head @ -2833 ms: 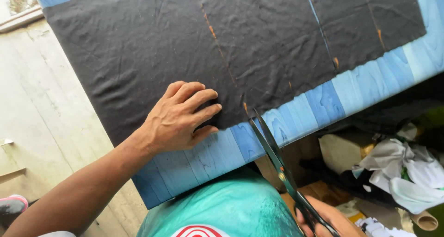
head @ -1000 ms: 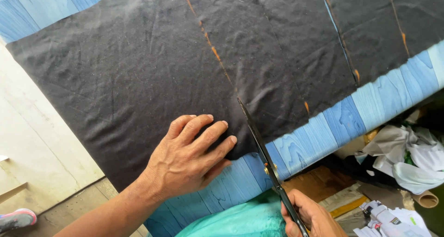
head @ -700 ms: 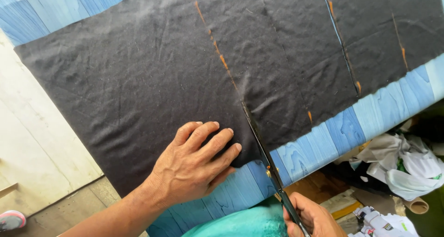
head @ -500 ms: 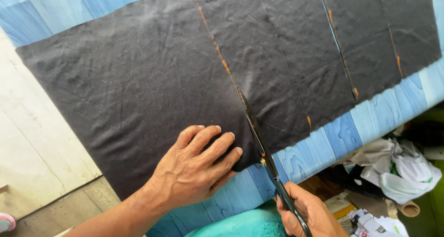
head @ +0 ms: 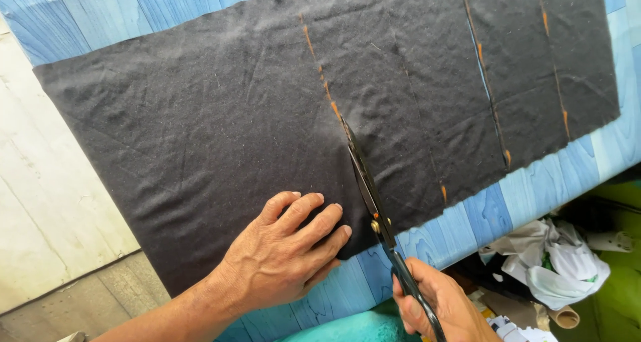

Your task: Measuring, marking with chalk, and cutting black fabric into strips using tailor scissors on a workspace table.

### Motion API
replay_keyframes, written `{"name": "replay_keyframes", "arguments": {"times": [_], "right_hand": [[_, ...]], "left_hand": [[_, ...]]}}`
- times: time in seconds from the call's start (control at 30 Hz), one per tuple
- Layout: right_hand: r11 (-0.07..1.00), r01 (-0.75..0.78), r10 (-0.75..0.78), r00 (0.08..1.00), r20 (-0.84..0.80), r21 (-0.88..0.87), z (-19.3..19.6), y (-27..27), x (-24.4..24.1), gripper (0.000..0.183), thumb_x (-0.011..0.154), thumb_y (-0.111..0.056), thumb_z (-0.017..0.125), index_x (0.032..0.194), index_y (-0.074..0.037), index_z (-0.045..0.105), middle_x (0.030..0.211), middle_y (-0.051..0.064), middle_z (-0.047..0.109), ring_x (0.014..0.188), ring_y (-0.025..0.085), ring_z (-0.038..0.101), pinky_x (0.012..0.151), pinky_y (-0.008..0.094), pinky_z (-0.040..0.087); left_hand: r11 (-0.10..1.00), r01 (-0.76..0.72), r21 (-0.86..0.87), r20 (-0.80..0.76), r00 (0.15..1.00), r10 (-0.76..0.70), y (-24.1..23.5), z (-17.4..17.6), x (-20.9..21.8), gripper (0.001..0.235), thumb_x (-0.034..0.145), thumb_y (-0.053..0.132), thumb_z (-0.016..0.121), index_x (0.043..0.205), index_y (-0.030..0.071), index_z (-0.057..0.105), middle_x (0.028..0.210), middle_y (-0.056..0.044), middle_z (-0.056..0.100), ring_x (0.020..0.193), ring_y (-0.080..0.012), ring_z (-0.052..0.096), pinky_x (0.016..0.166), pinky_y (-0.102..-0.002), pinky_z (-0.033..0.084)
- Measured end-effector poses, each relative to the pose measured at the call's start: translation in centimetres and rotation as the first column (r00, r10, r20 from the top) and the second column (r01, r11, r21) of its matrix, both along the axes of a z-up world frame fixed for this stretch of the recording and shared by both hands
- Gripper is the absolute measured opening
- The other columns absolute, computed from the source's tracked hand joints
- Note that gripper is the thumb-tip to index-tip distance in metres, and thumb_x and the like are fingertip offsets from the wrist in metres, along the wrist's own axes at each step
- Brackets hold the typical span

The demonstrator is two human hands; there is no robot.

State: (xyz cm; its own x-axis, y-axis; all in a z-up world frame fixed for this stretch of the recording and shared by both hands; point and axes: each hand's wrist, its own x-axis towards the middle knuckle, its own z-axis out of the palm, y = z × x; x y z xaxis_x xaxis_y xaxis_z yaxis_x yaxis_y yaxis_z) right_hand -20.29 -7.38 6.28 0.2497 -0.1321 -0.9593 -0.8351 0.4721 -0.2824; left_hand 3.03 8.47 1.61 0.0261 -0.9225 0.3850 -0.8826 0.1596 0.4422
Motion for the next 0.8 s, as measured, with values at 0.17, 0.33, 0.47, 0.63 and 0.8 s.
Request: {"name": "replay_keyframes", "arguments": {"times": [0.17,0.33,0.47,0.63,0.8], "right_hand": [[0.984,-0.161,0.169,0.980,0.105,-0.081,0.1,-0.8,1.9,0.053,0.075,-0.052,0.065,0.096,-0.003,0.066,0.067,0.007,0.052,0.062,0.021,0.056,0.062,0.034,0.046],[0.968,-0.198,0.216,0.970,0.114,-0.155,-1.8,-0.8,1.2,0.048,0.075,-0.052,0.070,0.087,-0.006,0.064,0.059,0.009,0.056,0.054,0.020,0.057,0.056,0.033,0.045],[0.956,-0.227,0.245,0.967,0.078,-0.188,-2.1,-0.9,1.0,0.045,0.075,-0.051,0.072,0.082,-0.007,0.064,0.054,0.009,0.058,0.050,0.018,0.056,0.052,0.032,0.045],[0.976,-0.162,0.178,0.979,0.101,-0.144,-0.1,-1.7,3.6,0.043,0.080,-0.045,0.068,0.091,-0.004,0.063,0.062,0.011,0.057,0.056,0.020,0.053,0.056,0.034,0.045],[0.962,-0.204,0.245,0.940,0.238,-0.182,-0.4,-2.3,5.2,0.049,0.081,-0.052,0.063,0.093,-0.005,0.062,0.064,0.006,0.054,0.059,0.018,0.057,0.058,0.034,0.049]], "left_hand": [[1.000,0.000,-0.004,0.001,1.000,0.000,0.1,-0.1,0.1,0.025,0.097,0.026,0.064,0.113,0.009,0.067,0.120,-0.010,0.060,0.108,-0.0307,0.058,0.089,-0.045,0.046],[1.000,-0.015,-0.001,0.002,1.000,0.015,0.3,-0.5,0.1,0.026,0.096,0.029,0.065,0.113,0.010,0.068,0.120,-0.009,0.061,0.107,-0.0303,0.059,0.091,-0.045,0.047],[1.000,-0.013,0.009,0.017,1.000,0.013,0.4,-0.5,0.1,0.028,0.094,0.030,0.067,0.114,0.010,0.067,0.121,-0.009,0.060,0.108,-0.0306,0.059,0.093,-0.045,0.046],[1.000,-0.010,0.006,0.009,1.000,0.010,0.3,-0.5,0.0,0.029,0.093,0.030,0.067,0.113,0.009,0.067,0.120,-0.010,0.060,0.107,-0.0312,0.058,0.092,-0.046,0.045],[1.000,-0.023,-0.005,0.021,1.000,0.023,0.3,-0.5,0.0,0.027,0.092,0.028,0.068,0.111,0.009,0.067,0.118,-0.009,0.059,0.106,-0.0294,0.057,0.092,-0.044,0.045]]}}
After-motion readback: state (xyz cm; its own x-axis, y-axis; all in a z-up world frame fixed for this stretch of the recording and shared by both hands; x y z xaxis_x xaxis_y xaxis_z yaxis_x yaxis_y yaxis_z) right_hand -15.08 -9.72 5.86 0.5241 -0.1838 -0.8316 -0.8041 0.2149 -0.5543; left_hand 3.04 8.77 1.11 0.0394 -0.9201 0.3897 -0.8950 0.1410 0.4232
